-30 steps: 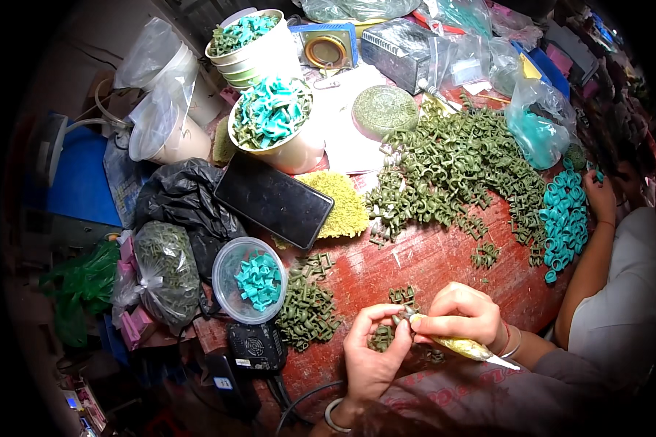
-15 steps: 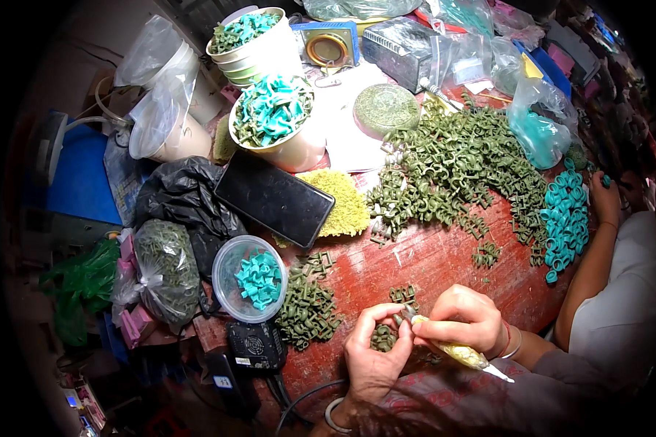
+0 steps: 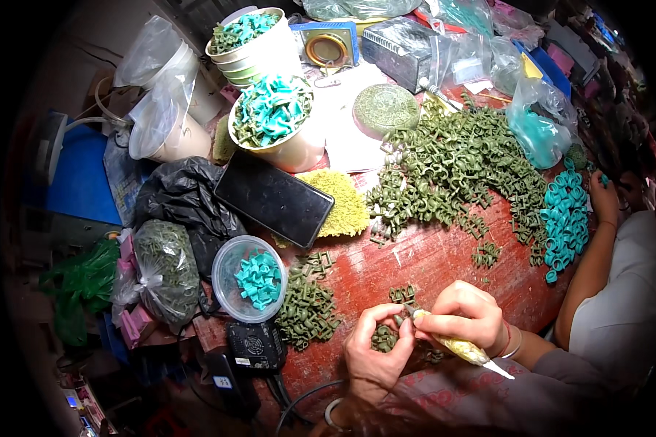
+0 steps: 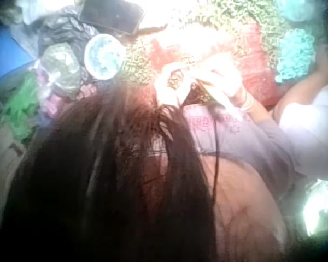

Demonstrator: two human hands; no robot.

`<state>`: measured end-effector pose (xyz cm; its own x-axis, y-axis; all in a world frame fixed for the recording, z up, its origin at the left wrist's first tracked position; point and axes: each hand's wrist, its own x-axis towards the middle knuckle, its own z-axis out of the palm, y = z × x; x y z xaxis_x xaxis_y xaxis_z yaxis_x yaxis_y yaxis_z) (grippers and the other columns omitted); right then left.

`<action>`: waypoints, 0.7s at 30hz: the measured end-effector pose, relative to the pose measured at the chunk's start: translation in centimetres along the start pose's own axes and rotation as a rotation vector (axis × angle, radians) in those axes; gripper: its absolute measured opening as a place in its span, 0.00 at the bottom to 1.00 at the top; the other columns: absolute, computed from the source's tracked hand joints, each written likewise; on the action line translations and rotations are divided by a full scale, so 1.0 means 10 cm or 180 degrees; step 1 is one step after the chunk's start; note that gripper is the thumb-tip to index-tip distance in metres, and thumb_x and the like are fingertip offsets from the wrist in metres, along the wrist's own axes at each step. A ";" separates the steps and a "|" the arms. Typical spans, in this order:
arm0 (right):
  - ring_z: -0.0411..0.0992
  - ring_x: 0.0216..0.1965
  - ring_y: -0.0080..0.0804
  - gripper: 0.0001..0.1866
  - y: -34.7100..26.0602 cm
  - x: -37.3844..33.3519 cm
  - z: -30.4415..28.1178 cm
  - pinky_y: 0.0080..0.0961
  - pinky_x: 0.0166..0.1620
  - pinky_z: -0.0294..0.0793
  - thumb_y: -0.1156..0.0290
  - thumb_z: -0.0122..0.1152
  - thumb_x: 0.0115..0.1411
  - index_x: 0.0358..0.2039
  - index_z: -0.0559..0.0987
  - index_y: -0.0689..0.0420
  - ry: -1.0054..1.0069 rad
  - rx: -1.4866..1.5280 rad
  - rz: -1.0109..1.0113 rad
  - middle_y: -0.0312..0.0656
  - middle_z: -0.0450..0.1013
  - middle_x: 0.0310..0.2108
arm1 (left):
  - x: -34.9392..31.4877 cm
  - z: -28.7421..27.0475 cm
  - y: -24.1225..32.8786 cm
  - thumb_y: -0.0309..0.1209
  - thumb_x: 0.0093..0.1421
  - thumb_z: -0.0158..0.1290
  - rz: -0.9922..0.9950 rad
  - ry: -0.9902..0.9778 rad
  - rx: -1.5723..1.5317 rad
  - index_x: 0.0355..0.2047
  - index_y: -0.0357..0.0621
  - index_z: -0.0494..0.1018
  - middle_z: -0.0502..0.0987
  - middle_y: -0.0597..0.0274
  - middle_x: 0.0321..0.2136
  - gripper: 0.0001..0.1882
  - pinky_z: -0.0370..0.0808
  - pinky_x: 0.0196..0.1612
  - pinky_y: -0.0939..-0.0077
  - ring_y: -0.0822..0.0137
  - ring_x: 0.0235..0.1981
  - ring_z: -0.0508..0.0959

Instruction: The person uses a thin metal tool to assemble small green plastic leaves into a cluster. They pick up individual leaf pieces from the table and attach them to a base or stem.

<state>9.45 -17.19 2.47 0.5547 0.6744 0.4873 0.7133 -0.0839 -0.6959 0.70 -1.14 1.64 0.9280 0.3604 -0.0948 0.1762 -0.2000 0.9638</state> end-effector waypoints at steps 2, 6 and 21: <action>0.72 0.28 0.31 0.16 -0.01 0.01 0.00 0.25 0.29 0.73 0.75 0.73 0.47 0.39 0.83 0.62 0.0025 0.0051 0.0020 0.37 0.70 0.28 | 0.00 0.00 0.00 0.15 0.53 0.60 0.0013 -0.0007 -0.0074 0.40 0.35 0.76 0.78 0.64 0.31 0.13 0.73 0.40 0.79 0.75 0.32 0.75; 0.72 0.26 0.29 0.15 0.06 -0.02 0.03 0.23 0.27 0.72 0.74 0.74 0.49 0.39 0.84 0.59 0.0375 -0.0115 0.0026 0.34 0.72 0.25 | 0.02 0.00 -0.03 0.16 0.57 0.59 0.0201 -0.0019 -0.0135 0.42 0.35 0.74 0.78 0.62 0.32 0.12 0.74 0.35 0.81 0.74 0.30 0.76; 0.72 0.38 0.43 0.20 0.02 -0.03 -0.12 0.35 0.39 0.74 0.65 0.69 0.53 0.45 0.76 0.56 -0.1272 -0.0126 0.0728 0.42 0.72 0.35 | 0.03 -0.10 -0.09 0.30 0.67 0.51 -0.1220 -0.0269 -0.3532 0.41 0.42 0.69 0.73 0.54 0.37 0.06 0.74 0.28 0.80 0.65 0.32 0.75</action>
<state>10.00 -18.29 2.82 0.4965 0.8647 0.0765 0.6120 -0.2861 -0.7373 0.49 0.10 1.03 0.9026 0.1547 -0.4017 0.1048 0.8261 0.5537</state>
